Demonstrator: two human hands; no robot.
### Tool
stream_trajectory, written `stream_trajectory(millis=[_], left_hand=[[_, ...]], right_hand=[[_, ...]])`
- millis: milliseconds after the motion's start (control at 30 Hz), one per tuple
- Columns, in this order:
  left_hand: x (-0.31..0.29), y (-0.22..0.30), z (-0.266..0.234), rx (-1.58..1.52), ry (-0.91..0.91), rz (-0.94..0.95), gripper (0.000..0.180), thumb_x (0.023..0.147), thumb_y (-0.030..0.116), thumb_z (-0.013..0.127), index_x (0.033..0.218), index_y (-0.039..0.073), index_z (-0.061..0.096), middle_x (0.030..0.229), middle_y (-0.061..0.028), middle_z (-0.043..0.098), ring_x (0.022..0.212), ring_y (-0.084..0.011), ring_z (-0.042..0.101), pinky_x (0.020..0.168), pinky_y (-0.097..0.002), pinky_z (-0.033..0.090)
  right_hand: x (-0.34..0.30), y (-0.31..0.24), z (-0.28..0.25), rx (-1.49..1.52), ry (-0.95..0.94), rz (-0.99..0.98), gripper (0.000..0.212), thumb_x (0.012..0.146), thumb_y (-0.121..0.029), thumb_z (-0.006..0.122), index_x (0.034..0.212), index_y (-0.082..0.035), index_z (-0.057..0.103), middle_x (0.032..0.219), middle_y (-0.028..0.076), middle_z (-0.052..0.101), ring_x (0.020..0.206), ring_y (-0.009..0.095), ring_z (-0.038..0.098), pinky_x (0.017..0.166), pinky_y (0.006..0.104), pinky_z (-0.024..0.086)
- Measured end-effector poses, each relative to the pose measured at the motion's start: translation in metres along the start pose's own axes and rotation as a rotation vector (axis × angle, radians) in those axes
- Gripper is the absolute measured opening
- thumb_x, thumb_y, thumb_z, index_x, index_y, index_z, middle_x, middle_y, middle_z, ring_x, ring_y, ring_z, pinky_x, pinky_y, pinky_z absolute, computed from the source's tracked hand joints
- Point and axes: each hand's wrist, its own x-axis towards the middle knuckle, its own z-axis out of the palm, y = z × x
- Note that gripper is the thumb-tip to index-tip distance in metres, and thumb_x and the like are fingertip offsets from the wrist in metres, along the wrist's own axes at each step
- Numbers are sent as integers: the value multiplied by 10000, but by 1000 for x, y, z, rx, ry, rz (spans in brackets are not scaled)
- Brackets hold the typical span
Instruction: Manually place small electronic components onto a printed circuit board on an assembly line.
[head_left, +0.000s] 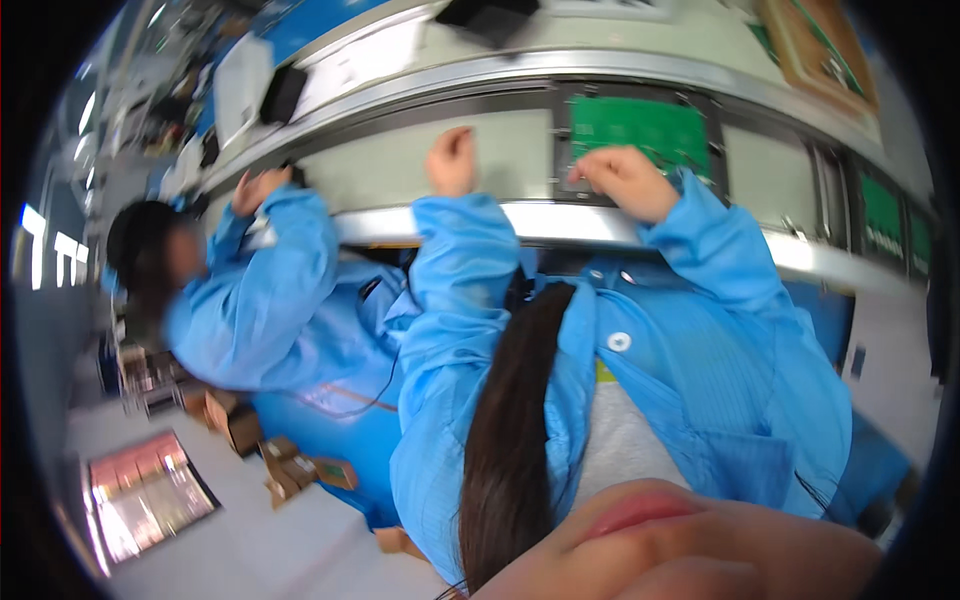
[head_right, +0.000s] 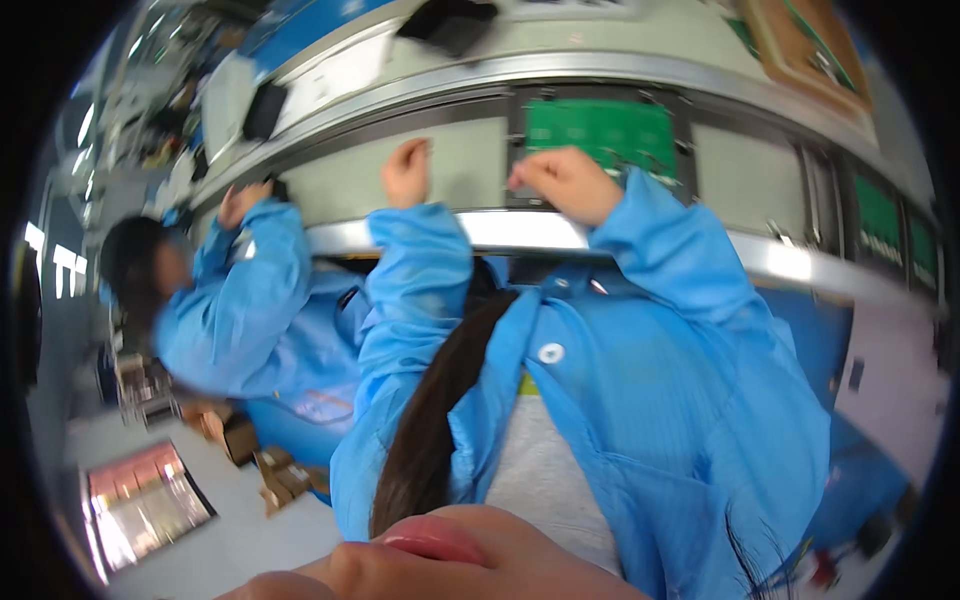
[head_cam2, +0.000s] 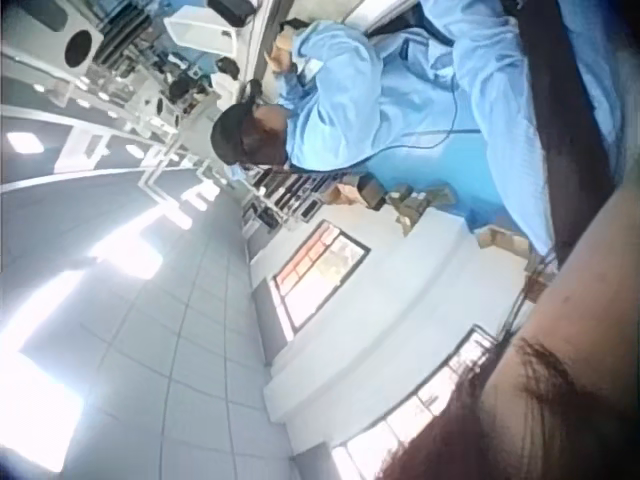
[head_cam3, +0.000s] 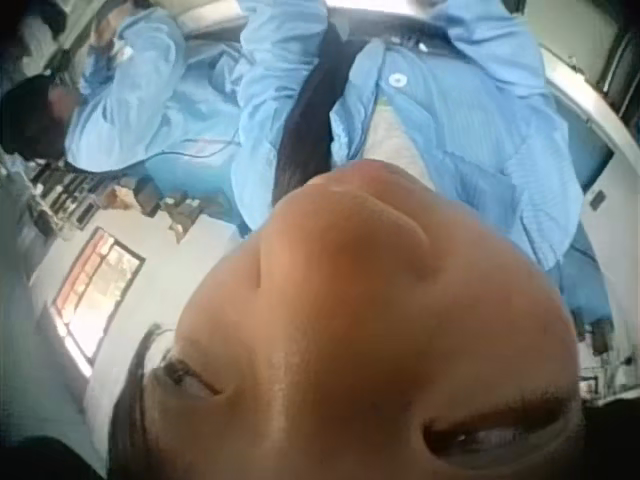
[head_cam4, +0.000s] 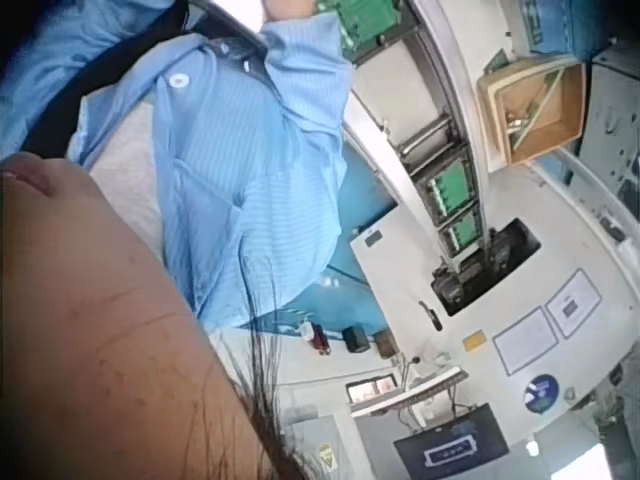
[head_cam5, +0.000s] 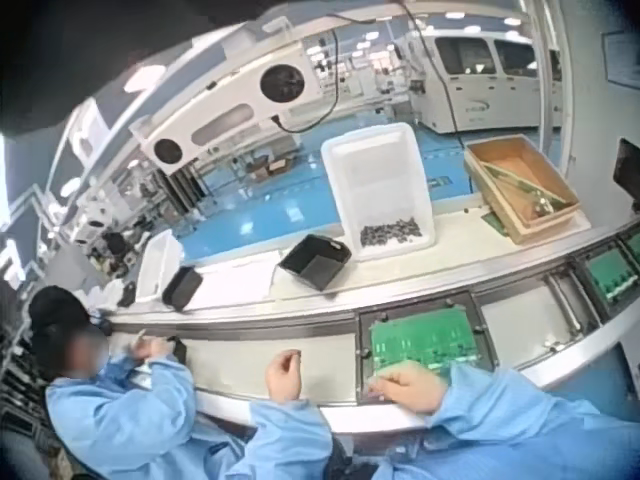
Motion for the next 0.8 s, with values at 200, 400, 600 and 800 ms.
stream_trajectory(millis=[200, 400, 600, 800], left_hand=[[-6, 22, 16, -23, -127, 16, 114, 736, 49, 577, 814, 34, 659, 806, -79, 628, 698, -210, 579, 645, -287, 476], [-4, 15, 11, -21, -142, 18, 128, 747, 61, 570, 831, 38, 665, 808, -79, 640, 686, -213, 579, 641, -282, 482], [8, -13, -8, -3, -208, 70, 120, 765, 59, 578, 853, 21, 651, 817, -84, 634, 706, -209, 579, 648, -287, 482], [2, -18, -6, 13, -269, 90, 115, 772, 33, 556, 849, 9, 637, 829, -88, 622, 713, -208, 571, 650, -286, 469]], right_hand=[[36, 13, 51, -930, -256, -73, 247, 829, -190, 495, 785, 2, 645, 762, 137, 642, 647, 322, 586, 629, 383, 467], [36, 2, 52, -1230, -295, 110, 234, 822, -200, 508, 798, -21, 657, 786, 153, 647, 685, 335, 601, 643, 393, 475], [19, 39, 16, -1064, -78, 195, 201, 805, -166, 525, 784, -7, 644, 762, 140, 647, 689, 347, 591, 647, 392, 473], [-34, 57, -44, -1146, 141, 442, 188, 779, -131, 524, 769, 22, 631, 771, 148, 647, 687, 351, 586, 645, 407, 457]])
